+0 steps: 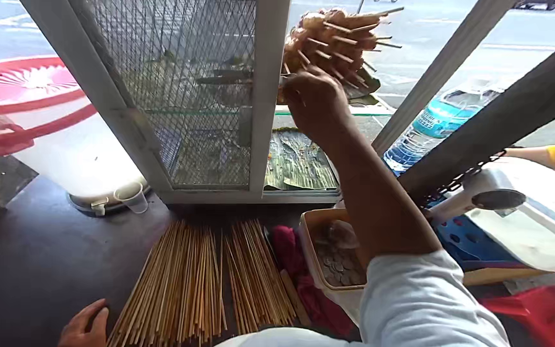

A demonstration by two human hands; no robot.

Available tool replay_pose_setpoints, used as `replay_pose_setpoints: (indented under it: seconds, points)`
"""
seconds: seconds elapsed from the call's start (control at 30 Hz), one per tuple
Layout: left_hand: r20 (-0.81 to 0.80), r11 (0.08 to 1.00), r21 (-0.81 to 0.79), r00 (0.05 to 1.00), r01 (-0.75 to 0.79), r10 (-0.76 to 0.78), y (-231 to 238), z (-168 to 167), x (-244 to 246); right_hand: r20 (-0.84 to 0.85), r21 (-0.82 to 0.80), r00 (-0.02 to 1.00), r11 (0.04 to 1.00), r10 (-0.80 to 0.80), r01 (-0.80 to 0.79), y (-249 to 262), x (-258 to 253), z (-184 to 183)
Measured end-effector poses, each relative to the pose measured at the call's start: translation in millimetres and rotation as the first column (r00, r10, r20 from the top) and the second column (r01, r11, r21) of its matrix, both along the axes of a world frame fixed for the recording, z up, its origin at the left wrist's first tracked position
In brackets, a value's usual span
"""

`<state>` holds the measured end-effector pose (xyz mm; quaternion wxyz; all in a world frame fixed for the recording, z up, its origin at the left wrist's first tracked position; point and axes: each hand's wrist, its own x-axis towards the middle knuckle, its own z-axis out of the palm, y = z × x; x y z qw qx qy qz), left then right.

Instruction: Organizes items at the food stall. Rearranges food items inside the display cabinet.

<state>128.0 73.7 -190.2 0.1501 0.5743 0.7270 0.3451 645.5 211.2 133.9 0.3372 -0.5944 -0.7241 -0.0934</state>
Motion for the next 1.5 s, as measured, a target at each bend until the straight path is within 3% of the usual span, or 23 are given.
replay_pose_setpoints:
  seconds: [0.07,0.1,0.13,0.2,0.3,0.43,0.5,0.63,0.8,0.93,1.1,1.17,1.27,1.33,1.43,1.5]
  points:
    - [0.006,1.000,0.015,1.000,-0.006,0.005,2.1,-0.2,1.8,-0.210,-0.228,0.977,0.969,0.040,-0.089,-25.6,19.2,-21.8]
    - [0.011,1.000,0.013,1.000,-0.006,0.006,2.2,0.6,2.8,-0.307,-0.417,0.952,0.901,-0.014,-0.121,-23.3,37.6,-40.2]
    - [0.010,1.000,0.001,1.000,-0.009,0.009,2.5,1.6,3.3,-0.337,-0.571,0.935,0.814,-0.111,-0.110,-11.7,60.9,-65.8]
    - [0.005,1.000,-0.022,1.000,-0.008,0.008,2.9,3.1,4.1,-0.238,-0.773,0.907,0.633,-0.347,0.039,23.0,110.8,-125.3]
    - [-0.013,0.999,-0.048,1.000,-0.018,0.018,2.4,6.6,5.5,-0.069,-0.864,0.805,0.440,-0.589,0.247,49.1,148.3,-190.3]
    - [-0.031,0.998,-0.051,0.999,-0.026,0.024,1.9,5.1,4.8,-0.010,-0.894,0.723,0.330,-0.690,0.303,59.6,130.1,-195.1]
    - [-0.045,0.999,-0.041,0.999,-0.028,0.026,2.4,4.0,3.2,0.030,-0.875,0.714,0.327,-0.700,0.358,68.5,132.6,-199.0]
    - [-0.052,1.000,0.006,0.998,-0.030,0.031,2.7,-0.6,4.4,-0.186,-0.864,0.640,0.434,-0.746,0.255,83.5,152.6,-216.3]
    - [-0.071,0.999,0.023,0.997,-0.027,0.028,3.7,-2.7,3.2,-0.019,-0.849,0.736,0.400,-0.676,0.345,98.0,139.6,-213.0]
    - [-0.078,1.000,-0.010,0.997,-0.019,0.018,3.0,2.0,4.3,0.007,-0.838,0.742,0.401,-0.670,0.371,119.3,123.8,-226.6]
    - [-0.078,0.999,0.020,0.996,-0.034,0.036,3.4,-2.9,3.3,-0.068,-0.826,0.800,0.483,-0.596,0.289,130.5,100.7,-228.9]
    - [-0.095,0.999,0.030,0.995,-0.031,0.034,4.3,-4.5,2.1,-0.186,-0.807,0.733,0.527,-0.654,0.265,131.4,92.4,-227.5]
    - [-0.099,0.998,0.050,0.994,-0.032,0.037,5.3,-6.9,2.0,-0.501,-0.714,0.513,0.668,-0.696,0.209,139.7,91.0,-236.8]
    - [-0.099,0.998,0.057,0.994,-0.039,0.045,5.1,-7.2,2.5,-0.507,-0.717,0.485,0.661,-0.713,0.221,144.7,87.8,-235.2]
    - [-0.100,0.997,0.059,0.994,-0.042,0.048,5.6,-7.6,2.6,-0.311,-0.781,0.603,0.559,-0.735,0.278,141.9,74.5,-220.0]
    - [-0.098,0.998,0.053,0.994,-0.046,0.051,6.0,-8.1,2.2,-0.284,-0.799,0.616,0.537,-0.735,0.272,143.0,68.3,-216.4]
